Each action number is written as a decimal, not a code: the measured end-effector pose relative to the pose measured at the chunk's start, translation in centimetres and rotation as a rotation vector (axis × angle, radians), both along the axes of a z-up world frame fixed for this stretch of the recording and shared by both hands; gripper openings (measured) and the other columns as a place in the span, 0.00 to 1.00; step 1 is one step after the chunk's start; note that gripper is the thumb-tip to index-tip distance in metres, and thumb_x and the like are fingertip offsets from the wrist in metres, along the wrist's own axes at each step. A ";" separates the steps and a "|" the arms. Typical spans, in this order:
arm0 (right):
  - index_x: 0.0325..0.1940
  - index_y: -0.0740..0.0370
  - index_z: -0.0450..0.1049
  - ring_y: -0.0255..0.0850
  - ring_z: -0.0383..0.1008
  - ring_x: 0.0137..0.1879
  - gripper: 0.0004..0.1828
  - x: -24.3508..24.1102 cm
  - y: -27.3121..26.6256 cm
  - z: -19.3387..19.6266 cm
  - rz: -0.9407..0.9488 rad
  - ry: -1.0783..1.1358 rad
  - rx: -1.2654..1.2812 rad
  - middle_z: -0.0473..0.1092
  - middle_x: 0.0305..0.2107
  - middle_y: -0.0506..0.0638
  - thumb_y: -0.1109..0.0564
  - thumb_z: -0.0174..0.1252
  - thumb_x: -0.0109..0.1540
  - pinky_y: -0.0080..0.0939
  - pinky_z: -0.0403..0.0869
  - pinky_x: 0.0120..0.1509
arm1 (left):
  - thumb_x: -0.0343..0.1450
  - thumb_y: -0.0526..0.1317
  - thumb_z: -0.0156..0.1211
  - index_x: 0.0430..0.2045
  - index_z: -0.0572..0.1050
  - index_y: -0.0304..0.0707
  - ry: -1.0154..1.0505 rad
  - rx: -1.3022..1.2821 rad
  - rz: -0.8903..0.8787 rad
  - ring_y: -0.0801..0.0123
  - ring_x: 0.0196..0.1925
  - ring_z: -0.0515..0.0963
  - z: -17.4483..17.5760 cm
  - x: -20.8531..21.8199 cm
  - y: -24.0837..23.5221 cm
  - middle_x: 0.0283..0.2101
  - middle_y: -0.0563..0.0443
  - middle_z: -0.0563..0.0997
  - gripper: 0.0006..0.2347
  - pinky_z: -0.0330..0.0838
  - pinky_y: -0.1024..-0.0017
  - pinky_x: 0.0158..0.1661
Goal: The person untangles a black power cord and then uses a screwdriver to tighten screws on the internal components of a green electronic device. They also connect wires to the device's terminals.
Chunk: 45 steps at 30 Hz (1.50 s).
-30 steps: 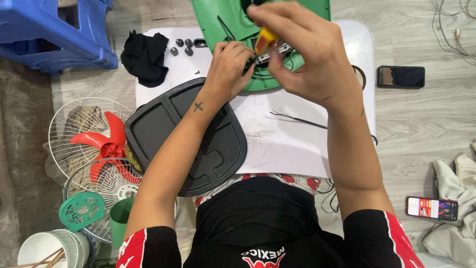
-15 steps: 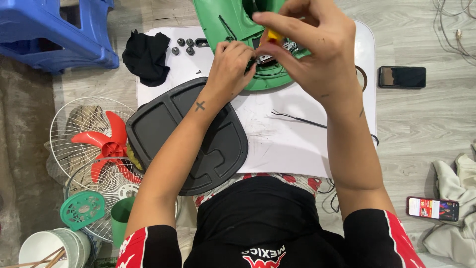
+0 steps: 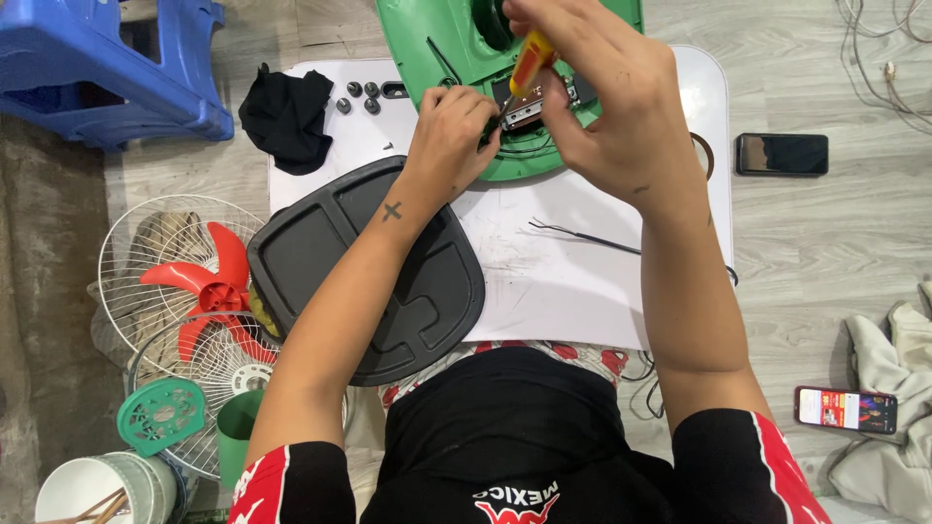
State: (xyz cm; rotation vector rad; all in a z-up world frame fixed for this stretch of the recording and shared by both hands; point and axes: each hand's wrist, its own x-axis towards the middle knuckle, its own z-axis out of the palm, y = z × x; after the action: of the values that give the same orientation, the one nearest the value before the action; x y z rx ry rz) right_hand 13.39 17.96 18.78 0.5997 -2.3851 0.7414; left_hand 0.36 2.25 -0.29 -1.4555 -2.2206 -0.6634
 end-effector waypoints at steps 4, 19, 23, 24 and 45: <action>0.65 0.69 0.74 0.57 0.73 0.61 0.21 -0.4 0.2 -0.7 0.005 0.003 -0.061 0.68 0.56 0.64 0.73 0.62 0.68 0.52 0.76 0.63 | 0.69 0.35 0.67 0.34 0.75 0.40 0.000 -0.003 -0.005 0.61 0.47 0.78 0.1 0.0 0.0 0.39 0.53 0.82 0.06 0.62 0.63 0.46; 0.73 0.63 0.66 0.51 0.74 0.57 0.28 -0.2 0.1 -0.6 -0.052 -0.017 -0.073 0.68 0.54 0.60 0.74 0.61 0.70 0.47 0.75 0.61 | 0.68 0.36 0.67 0.33 0.74 0.42 -0.029 -0.022 0.010 0.62 0.46 0.77 0.8 0.4 0.0 0.38 0.54 0.80 0.07 0.62 0.63 0.46; 0.68 0.70 0.68 0.58 0.75 0.64 0.27 -0.4 -0.5 0.7 -0.011 -0.014 -0.105 0.68 0.59 0.65 0.77 0.51 0.63 0.51 0.77 0.66 | 0.68 0.36 0.66 0.32 0.73 0.42 -0.027 -0.016 0.020 0.60 0.45 0.77 1.3 0.5 0.0 0.38 0.53 0.79 0.07 0.61 0.63 0.46; 0.68 0.70 0.68 0.58 0.75 0.64 0.27 -0.4 -0.2 0.1 -0.017 -0.008 -0.100 0.68 0.59 0.65 0.77 0.51 0.63 0.51 0.77 0.66 | 0.68 0.36 0.66 0.32 0.73 0.42 -0.021 -0.010 0.014 0.60 0.45 0.77 1.3 0.6 0.0 0.38 0.53 0.79 0.07 0.61 0.63 0.46; 0.69 0.66 0.67 0.53 0.77 0.57 0.23 2.1 1.0 2.2 -0.044 0.008 -0.196 0.73 0.53 0.64 0.75 0.62 0.71 0.48 0.79 0.64 | 0.70 0.35 0.63 0.34 0.75 0.42 -0.052 -0.018 0.025 0.63 0.45 0.78 0.9 0.5 0.0 0.39 0.55 0.80 0.04 0.61 0.63 0.47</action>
State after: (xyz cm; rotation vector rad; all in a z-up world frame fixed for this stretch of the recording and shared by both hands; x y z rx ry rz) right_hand 15.44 18.93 20.96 0.4659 -2.2759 0.9372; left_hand 0.90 2.22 0.58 -1.4326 -2.2856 -0.6827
